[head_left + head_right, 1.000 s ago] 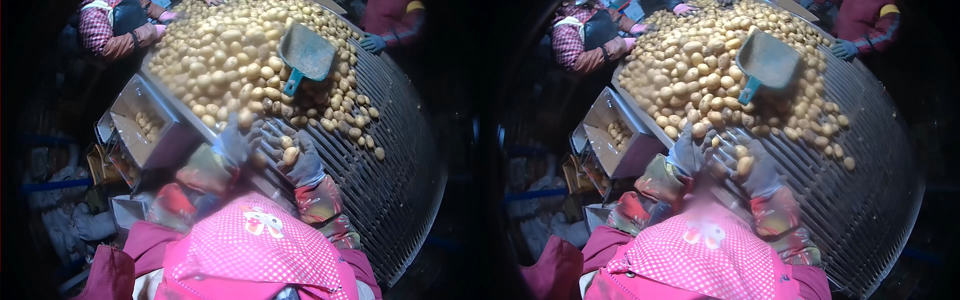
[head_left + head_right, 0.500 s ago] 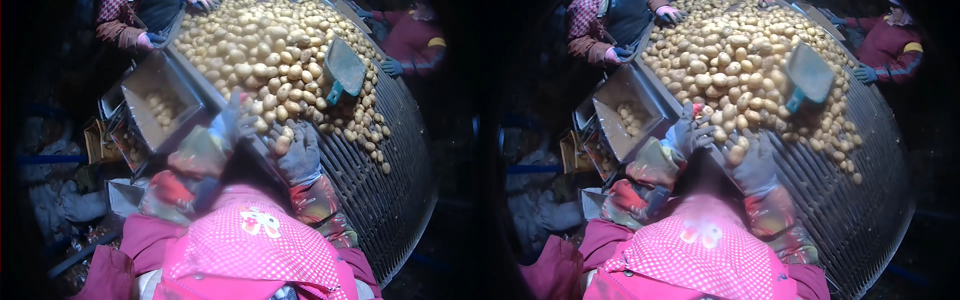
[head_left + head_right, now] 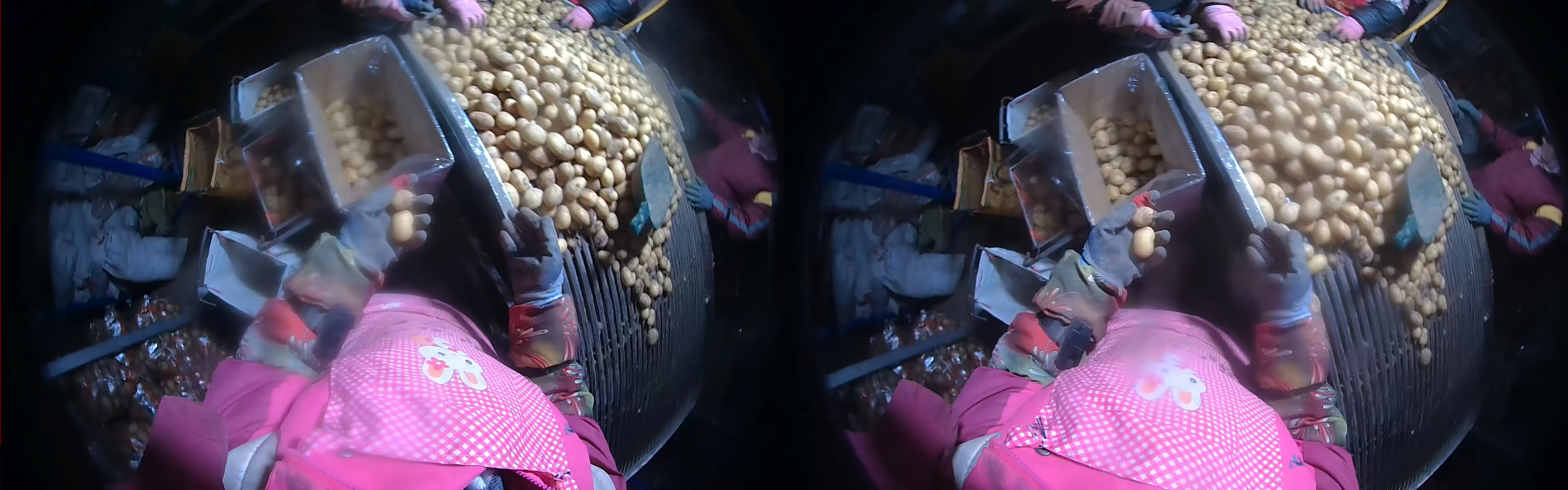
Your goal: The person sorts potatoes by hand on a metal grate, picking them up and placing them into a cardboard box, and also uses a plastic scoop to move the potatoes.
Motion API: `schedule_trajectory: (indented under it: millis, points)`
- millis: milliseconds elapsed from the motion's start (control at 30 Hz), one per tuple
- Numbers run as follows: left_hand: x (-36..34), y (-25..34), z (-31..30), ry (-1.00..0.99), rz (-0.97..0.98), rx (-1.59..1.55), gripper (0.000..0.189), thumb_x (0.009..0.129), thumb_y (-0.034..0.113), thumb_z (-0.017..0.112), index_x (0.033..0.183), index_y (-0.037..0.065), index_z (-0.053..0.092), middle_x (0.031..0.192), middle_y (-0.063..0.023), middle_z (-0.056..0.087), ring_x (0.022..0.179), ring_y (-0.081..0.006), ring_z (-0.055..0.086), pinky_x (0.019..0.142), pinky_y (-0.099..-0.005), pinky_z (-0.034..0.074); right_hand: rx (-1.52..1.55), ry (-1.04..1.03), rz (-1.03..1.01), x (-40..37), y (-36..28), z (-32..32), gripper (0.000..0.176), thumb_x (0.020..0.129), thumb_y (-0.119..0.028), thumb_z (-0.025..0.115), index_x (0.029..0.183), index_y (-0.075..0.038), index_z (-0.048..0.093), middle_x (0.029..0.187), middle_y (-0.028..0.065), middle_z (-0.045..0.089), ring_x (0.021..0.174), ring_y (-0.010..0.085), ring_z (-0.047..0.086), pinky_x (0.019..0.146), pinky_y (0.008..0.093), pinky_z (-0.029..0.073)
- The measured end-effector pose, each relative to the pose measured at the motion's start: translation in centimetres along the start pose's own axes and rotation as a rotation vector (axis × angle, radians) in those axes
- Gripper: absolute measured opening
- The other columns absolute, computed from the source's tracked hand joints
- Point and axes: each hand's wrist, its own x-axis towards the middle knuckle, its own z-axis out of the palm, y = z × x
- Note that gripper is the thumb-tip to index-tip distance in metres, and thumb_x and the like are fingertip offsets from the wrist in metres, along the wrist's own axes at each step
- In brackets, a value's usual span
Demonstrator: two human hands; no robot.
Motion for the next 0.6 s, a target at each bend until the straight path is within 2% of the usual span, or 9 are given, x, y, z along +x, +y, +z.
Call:
schedule_trajectory:
  millis: [67,133,200,300,400,467,500,533,600]
  points:
    - [-0.1,0.5,-1.2,0.051,0.017,0.001,0.048,0.101,0.052,0.054,0.128,0.013,0.054,0.110,-0.0111,0.066,0.083,-0.0201,0.065,0.065,-0.0337,0.055,-0.423,-0.008,-0.137,1.0,0.7,-1.0,0.039,0.107,-0.035,0.047,0.124,-0.001,0.060,0.122,0.0142,0.063,0.117,0.0253,0.059,0.098,0.0398,0.049]
    - [0.3,0.5,-2.1,0.072,0.024,0.022,0.052,0.099,0.057,0.055,0.125,0.012,0.056,0.101,-0.0083,0.066,0.074,-0.0171,0.063,0.061,-0.0305,0.052,-1.050,0.044,-0.607,1.7,0.0,-0.8,0.023,0.078,-0.005,0.072,0.100,-0.001,0.064,0.084,0.0119,0.061,0.076,0.0297,0.061,0.067,0.0384,0.049]
    - [0.7,0.6,-2.2,0.060,0.026,0.065,0.057,0.096,0.063,0.056,0.120,0.011,0.058,0.092,-0.0051,0.064,0.066,-0.0143,0.058,0.057,-0.0279,0.049,-0.980,0.154,-0.620,1.7,0.4,-1.6,0.022,0.079,-0.006,0.071,0.099,-0.002,0.064,0.084,0.0127,0.060,0.075,0.0318,0.060,0.066,0.0396,0.050]
    - [0.6,0.6,0.0,0.050,0.025,0.137,0.064,0.093,0.070,0.054,0.113,0.009,0.061,0.083,-0.0016,0.060,0.060,-0.0118,0.054,0.054,-0.0257,0.045,-0.952,0.180,-0.590,1.2,0.4,-2.4,0.019,0.080,-0.007,0.071,0.097,-0.004,0.063,0.083,0.0128,0.059,0.074,0.0323,0.059,0.063,0.0409,0.049]
    - [1.3,-1.3,1.4,-0.034,0.017,0.278,0.070,0.093,0.074,0.049,0.110,0.008,0.062,0.083,-0.0018,0.060,0.064,-0.0119,0.055,0.057,-0.0272,0.047,-0.650,0.018,-0.326,-1.6,-2.9,1.6,0.035,0.085,-0.014,0.072,0.117,-0.002,0.064,0.090,0.0114,0.064,0.083,0.0279,0.064,0.071,0.0360,0.053]
    - [1.6,-2.4,2.9,-0.122,-0.116,0.333,0.073,0.093,0.076,0.045,0.110,0.007,0.063,0.086,-0.0027,0.062,0.068,-0.0123,0.058,0.061,-0.0279,0.048,-0.461,-0.075,-0.183,-2.8,-4.7,4.9,0.046,0.088,-0.019,0.074,0.129,-0.004,0.062,0.098,0.0113,0.066,0.093,0.0261,0.065,0.082,0.0333,0.053]
    - [1.8,-2.9,3.5,-0.162,-0.181,0.360,0.074,0.094,0.077,0.042,0.110,0.007,0.064,0.087,-0.0032,0.063,0.070,-0.0125,0.059,0.062,-0.0282,0.049,-0.438,-0.130,-0.120,-3.0,-5.0,5.6,0.048,0.088,-0.021,0.075,0.131,-0.005,0.061,0.103,0.0123,0.065,0.099,0.0259,0.064,0.086,0.0335,0.052]
    - [1.6,-4.4,3.8,-0.163,-0.123,0.478,0.077,0.097,0.075,0.036,0.111,0.005,0.065,0.090,-0.0051,0.066,0.077,-0.0129,0.062,0.070,-0.0292,0.051,-0.418,-0.183,-0.055,-3.2,-5.3,6.4,0.050,0.088,-0.023,0.075,0.133,-0.006,0.061,0.108,0.0133,0.064,0.104,0.0258,0.063,0.089,0.0336,0.052]
    - [1.9,-5.3,4.7,-0.286,-0.098,0.533,0.079,0.098,0.074,0.032,0.113,0.004,0.066,0.090,-0.0057,0.067,0.075,-0.0133,0.063,0.069,-0.0286,0.053,-0.433,-0.281,-0.021,-3.2,-5.6,6.6,0.050,0.087,-0.023,0.076,0.132,-0.007,0.061,0.118,0.0153,0.062,0.109,0.0260,0.060,0.090,0.0344,0.051]
